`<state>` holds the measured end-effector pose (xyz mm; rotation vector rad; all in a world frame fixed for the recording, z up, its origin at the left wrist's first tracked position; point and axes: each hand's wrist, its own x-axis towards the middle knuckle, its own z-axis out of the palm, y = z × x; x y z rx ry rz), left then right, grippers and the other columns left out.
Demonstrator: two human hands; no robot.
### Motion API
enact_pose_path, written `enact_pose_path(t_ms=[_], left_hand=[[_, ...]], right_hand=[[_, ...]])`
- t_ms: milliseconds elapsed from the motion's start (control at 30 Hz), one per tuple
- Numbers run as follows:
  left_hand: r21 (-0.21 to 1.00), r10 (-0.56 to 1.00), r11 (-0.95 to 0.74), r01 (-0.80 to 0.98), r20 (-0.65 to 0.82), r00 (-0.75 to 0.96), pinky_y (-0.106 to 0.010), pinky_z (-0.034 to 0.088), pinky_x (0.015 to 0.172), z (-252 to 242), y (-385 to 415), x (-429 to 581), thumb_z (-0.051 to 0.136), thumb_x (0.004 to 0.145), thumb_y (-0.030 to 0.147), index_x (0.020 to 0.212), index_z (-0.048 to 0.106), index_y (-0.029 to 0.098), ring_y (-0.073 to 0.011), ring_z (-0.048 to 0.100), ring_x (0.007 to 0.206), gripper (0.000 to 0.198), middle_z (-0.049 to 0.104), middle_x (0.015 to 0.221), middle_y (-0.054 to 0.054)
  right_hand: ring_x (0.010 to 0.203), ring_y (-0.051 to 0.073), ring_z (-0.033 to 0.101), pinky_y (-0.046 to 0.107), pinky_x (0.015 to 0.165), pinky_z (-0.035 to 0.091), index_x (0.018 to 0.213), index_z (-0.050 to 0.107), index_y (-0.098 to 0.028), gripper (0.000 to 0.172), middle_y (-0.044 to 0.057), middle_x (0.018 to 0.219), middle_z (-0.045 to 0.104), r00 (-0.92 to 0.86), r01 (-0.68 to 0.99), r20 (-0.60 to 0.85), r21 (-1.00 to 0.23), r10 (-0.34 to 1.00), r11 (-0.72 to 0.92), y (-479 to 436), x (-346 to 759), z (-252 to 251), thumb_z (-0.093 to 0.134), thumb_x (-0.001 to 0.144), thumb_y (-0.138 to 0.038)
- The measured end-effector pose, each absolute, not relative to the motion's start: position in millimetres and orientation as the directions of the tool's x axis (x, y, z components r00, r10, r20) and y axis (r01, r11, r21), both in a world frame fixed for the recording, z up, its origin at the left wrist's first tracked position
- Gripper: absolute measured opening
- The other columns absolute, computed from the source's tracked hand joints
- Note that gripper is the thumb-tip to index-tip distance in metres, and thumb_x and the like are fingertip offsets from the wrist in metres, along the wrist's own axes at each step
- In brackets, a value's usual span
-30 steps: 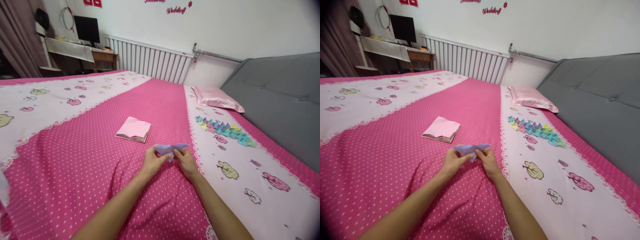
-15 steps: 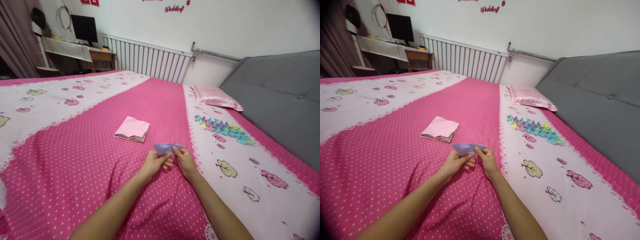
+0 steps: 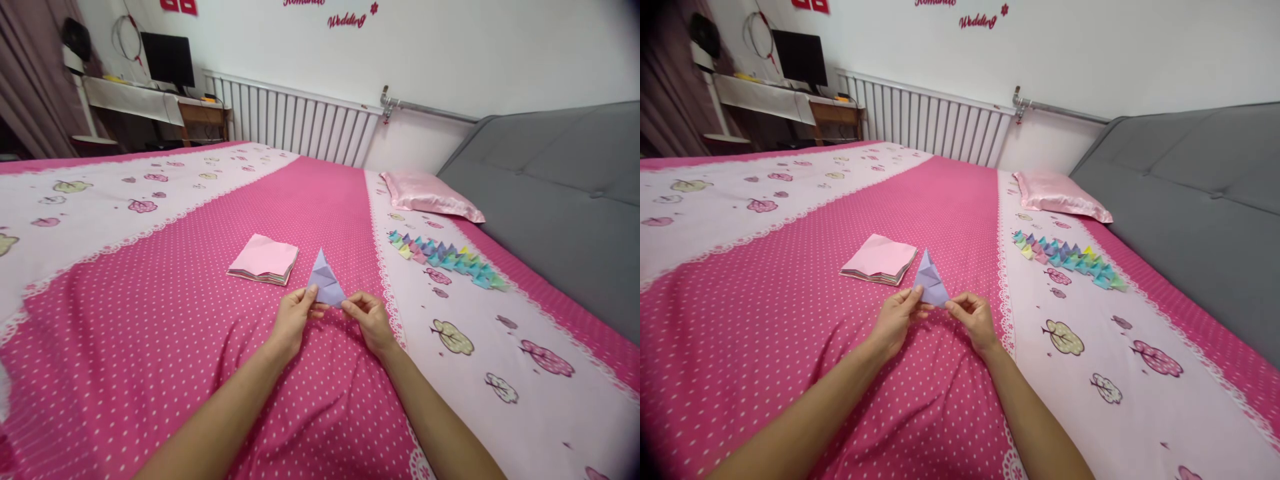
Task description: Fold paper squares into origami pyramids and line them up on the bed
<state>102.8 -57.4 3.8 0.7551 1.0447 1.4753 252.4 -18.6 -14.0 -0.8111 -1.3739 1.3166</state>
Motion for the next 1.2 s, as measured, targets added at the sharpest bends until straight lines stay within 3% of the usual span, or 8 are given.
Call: enact_pose_path(t_ms=[100, 233, 400, 500, 767, 867, 1033, 1200], left_hand=[[0.95, 0.972, -0.023, -0.31, -0.051, -0.23, -0.016, 0.034, 0.044, 2.2, -55.9, 101.1, 0.063, 0.069, 0.048, 0.068, 0.063, 0.012, -0.0076, 0.05, 0.05, 0.036, 0.06, 0.058, -0.001], [0.99, 0.975, -0.117, -0.078, 0.099, -0.201, -0.018, 0.031, 0.047, -0.8, -56.4, 103.0, 0.058, 0.073, 0.043, 0.057, 0.058, 0.011, -0.0064, 0.041, 0.047, 0.035, 0.051, 0.052, 0.002], [0.963, 0.978, -0.187, 0.195, 0.201, -0.051, -0.02, 0.026, 0.048, -10.2, -57.3, 106.0, 0.052, 0.078, 0.043, 0.054, 0.056, 0.012, -0.0072, 0.034, 0.05, 0.039, 0.039, 0.05, 0.004], [0.95, 0.979, -0.199, 0.239, 0.205, -0.004, -0.021, 0.023, 0.048, -13.6, -57.1, 104.9, 0.051, 0.078, 0.044, 0.053, 0.054, 0.012, -0.0068, 0.031, 0.05, 0.041, 0.035, 0.051, 0.004], [0.986, 0.989, -0.137, 0.09, 0.132, 0.064, -0.02, 0.023, 0.046, -6.6, -58.3, 108.1, 0.052, 0.077, 0.044, 0.053, 0.052, 0.012, -0.006, 0.031, 0.047, 0.04, 0.035, 0.049, 0.004], [0.996, 0.994, -0.087, -0.029, 0.089, 0.062, -0.02, 0.03, 0.045, -3.1, -60.4, 110.0, 0.051, 0.076, 0.047, 0.056, 0.051, 0.013, -0.0067, 0.037, 0.045, 0.04, 0.042, 0.051, 0.003], [0.961, 1.0, 0.029, -0.276, -0.029, 0.004, -0.02, 0.04, 0.047, -1.7, -63.8, 111.3, 0.054, 0.076, 0.046, 0.072, 0.055, 0.014, -0.0083, 0.048, 0.048, 0.032, 0.054, 0.062, 0.001], [0.874, 0.996, 0.089, -0.478, -0.09, 0.021, -0.019, 0.041, 0.047, -3.6, -61.4, 111.8, 0.057, 0.075, 0.041, 0.082, 0.058, 0.013, -0.0102, 0.054, 0.056, 0.029, 0.06, 0.068, -0.003]], right_hand=[[0.056, 0.011, 0.055, 0.024, 0.057, 0.044, 0.065, 0.064, -0.018, 0.016, -0.001, 0.059, 0.062, -0.366, -0.143, 0.215, -0.974, 0.906, 0.174, -22.1, 251.9, -11.2, 0.071, 0.066, -0.032], [0.071, 0.017, 0.061, 0.03, 0.069, 0.048, 0.087, 0.066, -0.019, 0.024, 0.003, 0.08, 0.068, -0.444, -0.212, 0.224, -0.967, 0.868, 0.141, -21.7, 250.9, -10.3, 0.066, 0.071, -0.038], [0.065, 0.016, 0.06, 0.028, 0.064, 0.048, 0.077, 0.067, -0.018, 0.023, 0.002, 0.073, 0.068, -0.257, -0.176, 0.156, -0.978, 0.954, 0.112, -17.1, 249.2, -15.9, 0.072, 0.065, -0.037], [0.064, 0.014, 0.059, 0.027, 0.063, 0.047, 0.075, 0.067, -0.018, 0.021, 0.002, 0.073, 0.068, -0.229, -0.204, 0.141, -0.974, 0.963, 0.094, -15.1, 249.5, -19.3, 0.072, 0.064, -0.035], [0.047, 0.009, 0.045, 0.022, 0.048, 0.037, 0.059, 0.062, -0.017, 0.021, -0.004, 0.053, 0.055, -0.169, -0.351, 0.121, -0.935, 0.978, 0.055, -14.1, 250.5, -19.9, 0.069, 0.069, -0.034], [0.05, 0.01, 0.047, 0.023, 0.05, 0.038, 0.059, 0.062, -0.017, 0.023, -0.003, 0.054, 0.056, -0.166, -0.349, 0.167, -0.932, 0.972, 0.101, -15.2, 250.6, -18.0, 0.065, 0.073, -0.035], [0.06, 0.014, 0.055, 0.026, 0.056, 0.042, 0.085, 0.067, -0.019, 0.03, 0.003, 0.072, 0.065, -0.287, -0.323, 0.221, -0.938, 0.932, 0.123, -17.8, 251.6, -16.0, 0.053, 0.081, -0.045], [0.064, 0.015, 0.058, 0.026, 0.057, 0.045, 0.107, 0.06, -0.023, 0.047, 0.006, 0.091, 0.065, -0.368, -0.26, 0.243, -0.954, 0.898, 0.152, -19.4, 253.9, -18.6, 0.062, 0.071, -0.052]])
